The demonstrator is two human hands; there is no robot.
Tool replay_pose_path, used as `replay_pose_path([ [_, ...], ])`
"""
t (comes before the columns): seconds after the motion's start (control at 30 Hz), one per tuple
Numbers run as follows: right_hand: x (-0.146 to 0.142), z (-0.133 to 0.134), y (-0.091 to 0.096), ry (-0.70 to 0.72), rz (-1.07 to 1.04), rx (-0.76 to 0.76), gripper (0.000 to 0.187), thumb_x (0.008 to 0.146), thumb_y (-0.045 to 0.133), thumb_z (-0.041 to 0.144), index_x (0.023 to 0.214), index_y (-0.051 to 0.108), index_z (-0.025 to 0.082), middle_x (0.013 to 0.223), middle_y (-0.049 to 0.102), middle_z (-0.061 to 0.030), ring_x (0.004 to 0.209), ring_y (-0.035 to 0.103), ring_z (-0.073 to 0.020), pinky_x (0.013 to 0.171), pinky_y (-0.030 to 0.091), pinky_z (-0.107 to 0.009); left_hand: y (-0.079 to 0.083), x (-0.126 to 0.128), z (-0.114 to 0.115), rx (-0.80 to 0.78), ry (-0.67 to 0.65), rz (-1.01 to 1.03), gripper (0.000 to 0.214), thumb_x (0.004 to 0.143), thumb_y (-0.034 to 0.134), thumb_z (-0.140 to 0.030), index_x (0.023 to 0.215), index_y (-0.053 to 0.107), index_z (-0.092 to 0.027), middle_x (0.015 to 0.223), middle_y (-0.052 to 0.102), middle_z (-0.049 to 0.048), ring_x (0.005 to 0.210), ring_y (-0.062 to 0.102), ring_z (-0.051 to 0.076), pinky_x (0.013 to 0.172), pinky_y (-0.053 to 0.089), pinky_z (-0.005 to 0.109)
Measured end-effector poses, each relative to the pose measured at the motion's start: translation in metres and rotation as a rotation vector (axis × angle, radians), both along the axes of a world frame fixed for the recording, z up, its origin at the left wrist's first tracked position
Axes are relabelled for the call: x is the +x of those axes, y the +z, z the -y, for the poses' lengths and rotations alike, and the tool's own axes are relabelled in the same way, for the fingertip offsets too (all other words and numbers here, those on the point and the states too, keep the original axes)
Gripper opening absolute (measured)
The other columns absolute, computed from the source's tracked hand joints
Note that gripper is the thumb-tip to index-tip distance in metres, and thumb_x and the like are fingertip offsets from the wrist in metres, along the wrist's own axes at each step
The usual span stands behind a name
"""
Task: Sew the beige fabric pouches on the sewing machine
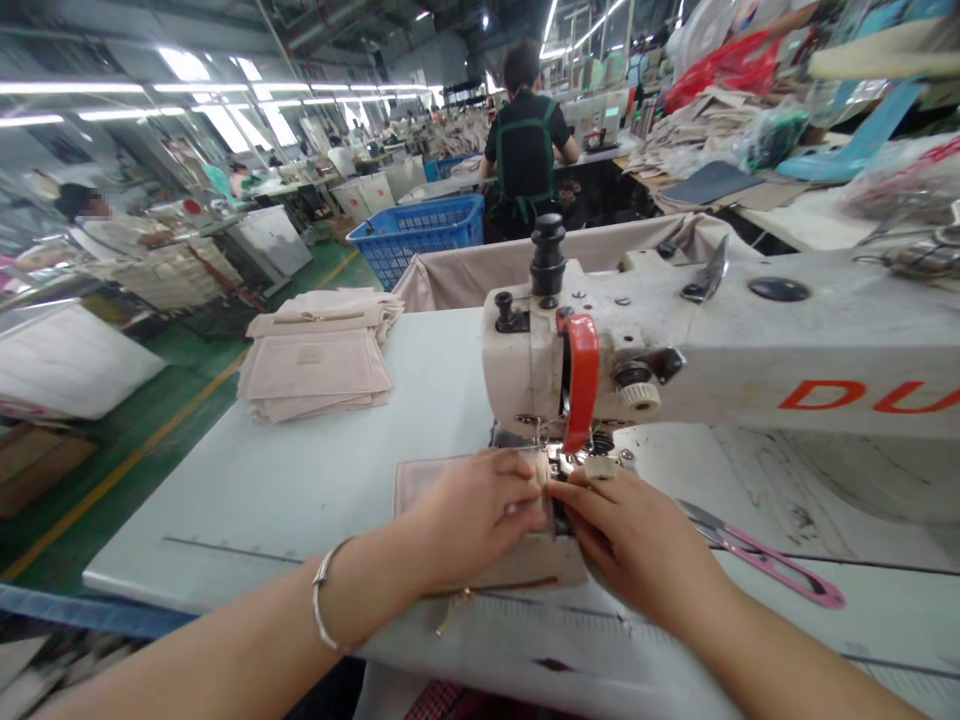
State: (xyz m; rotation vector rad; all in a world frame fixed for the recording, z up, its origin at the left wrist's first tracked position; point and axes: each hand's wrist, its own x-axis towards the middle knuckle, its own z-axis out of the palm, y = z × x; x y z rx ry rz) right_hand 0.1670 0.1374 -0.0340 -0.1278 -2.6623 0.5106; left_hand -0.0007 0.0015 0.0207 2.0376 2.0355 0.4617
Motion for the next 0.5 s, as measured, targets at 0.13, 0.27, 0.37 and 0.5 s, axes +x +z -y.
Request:
replay_pose_path([
  [0.13,0.004,-0.001,-0.002,0.066,-0.051,0.045,0.037,0.086,0.05,0.006,0.117,0.065,0.02,0.103,0.066,-0.0081,0.091,0.059,-0.0234,0.08,0.053,-0.039,-0.004,0.03,0.027,0.001,0.015,-0.069,0.049,0.089,0.064,-0.042,0.128,0.056,-0.014,0.131,0.058,0.0124,0.121,0.052,0.03,0.106,0.044,0.049],
  [0.27,0.006,0.001,-0.004,0.125,-0.064,0.019,0.03,0.089,0.049,0.006,0.11,0.067,0.016,0.099,0.065,-0.0086,0.086,0.057,-0.0212,0.076,0.052,-0.037,-0.016,0.046,0.04,0.025,0.007,-0.089,0.05,0.09,0.063,-0.033,0.133,0.05,-0.011,0.132,0.057,0.0118,0.124,0.049,0.029,0.111,0.041,0.046],
  [0.37,0.007,0.0,-0.005,0.134,-0.051,0.026,0.032,0.09,0.048,0.006,0.115,0.065,0.016,0.101,0.064,-0.0089,0.089,0.055,-0.0211,0.078,0.051,-0.037,-0.024,0.042,0.041,0.077,0.008,-0.032,0.042,0.091,0.062,-0.026,0.13,0.053,-0.013,0.129,0.059,0.0091,0.122,0.051,0.025,0.111,0.041,0.041],
  [0.5,0.008,-0.004,-0.002,0.125,-0.066,0.005,0.028,0.09,0.049,0.006,0.105,0.069,0.018,0.098,0.064,-0.007,0.084,0.054,-0.0194,0.074,0.049,-0.034,-0.029,0.032,0.042,0.131,0.016,0.021,0.043,0.09,0.062,-0.024,0.131,0.053,-0.015,0.128,0.06,0.0081,0.123,0.05,0.023,0.111,0.042,0.04],
])
